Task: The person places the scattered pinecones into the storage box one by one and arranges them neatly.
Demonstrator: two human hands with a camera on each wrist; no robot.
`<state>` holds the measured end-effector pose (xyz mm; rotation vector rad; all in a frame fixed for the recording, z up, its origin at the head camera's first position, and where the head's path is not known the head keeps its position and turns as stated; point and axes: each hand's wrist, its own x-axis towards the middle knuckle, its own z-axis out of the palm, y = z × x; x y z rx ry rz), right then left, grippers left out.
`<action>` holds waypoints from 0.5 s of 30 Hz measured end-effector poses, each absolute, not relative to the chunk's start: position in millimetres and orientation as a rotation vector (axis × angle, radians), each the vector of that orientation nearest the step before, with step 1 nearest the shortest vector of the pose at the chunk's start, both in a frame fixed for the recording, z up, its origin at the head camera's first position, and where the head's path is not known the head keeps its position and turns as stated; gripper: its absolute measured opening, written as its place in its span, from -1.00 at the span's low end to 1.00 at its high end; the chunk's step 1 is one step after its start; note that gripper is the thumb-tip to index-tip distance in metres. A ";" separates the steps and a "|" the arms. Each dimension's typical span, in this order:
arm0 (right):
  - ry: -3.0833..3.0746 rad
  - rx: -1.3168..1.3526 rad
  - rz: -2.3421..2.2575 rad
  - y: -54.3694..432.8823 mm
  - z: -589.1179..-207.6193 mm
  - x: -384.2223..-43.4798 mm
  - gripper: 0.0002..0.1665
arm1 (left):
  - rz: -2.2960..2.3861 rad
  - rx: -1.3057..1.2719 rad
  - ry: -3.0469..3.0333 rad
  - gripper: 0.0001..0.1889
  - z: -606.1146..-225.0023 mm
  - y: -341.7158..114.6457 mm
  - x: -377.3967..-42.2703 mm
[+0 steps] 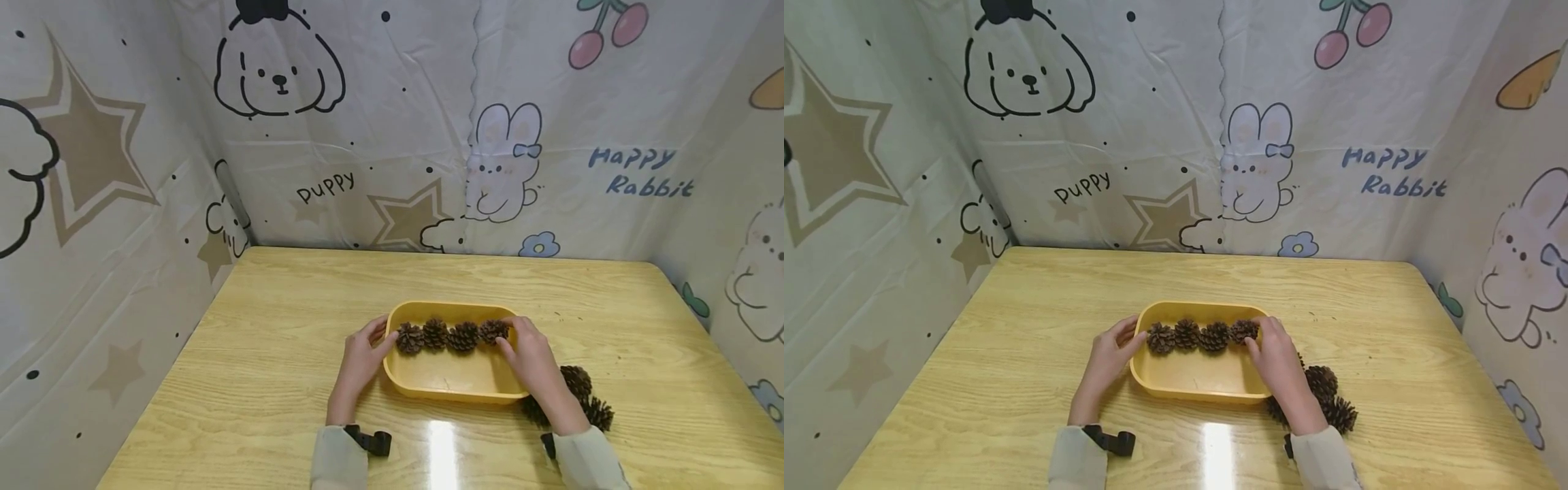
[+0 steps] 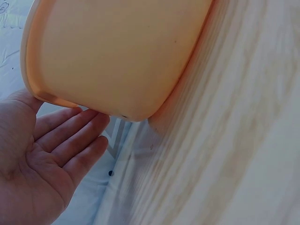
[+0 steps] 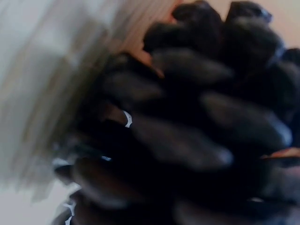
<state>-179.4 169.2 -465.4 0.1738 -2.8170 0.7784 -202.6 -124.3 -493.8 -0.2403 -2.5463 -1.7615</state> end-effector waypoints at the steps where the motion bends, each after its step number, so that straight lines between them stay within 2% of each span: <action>1: -2.817 0.175 0.778 169.2 -465.4 -179.8 -0.55 | -1.759 -0.240 -2.545 -0.49 -493.9 -124.1 -202.8; 10: -2.782 0.078 0.873 167.0 -463.7 -180.7 -0.56 | -1.751 -0.228 -2.552 -0.50 -492.6 -122.7 -203.6; 15: -2.786 0.109 0.803 165.3 -465.0 -181.5 -0.58 | -1.752 -0.224 -2.558 -0.49 -493.0 -122.6 -203.5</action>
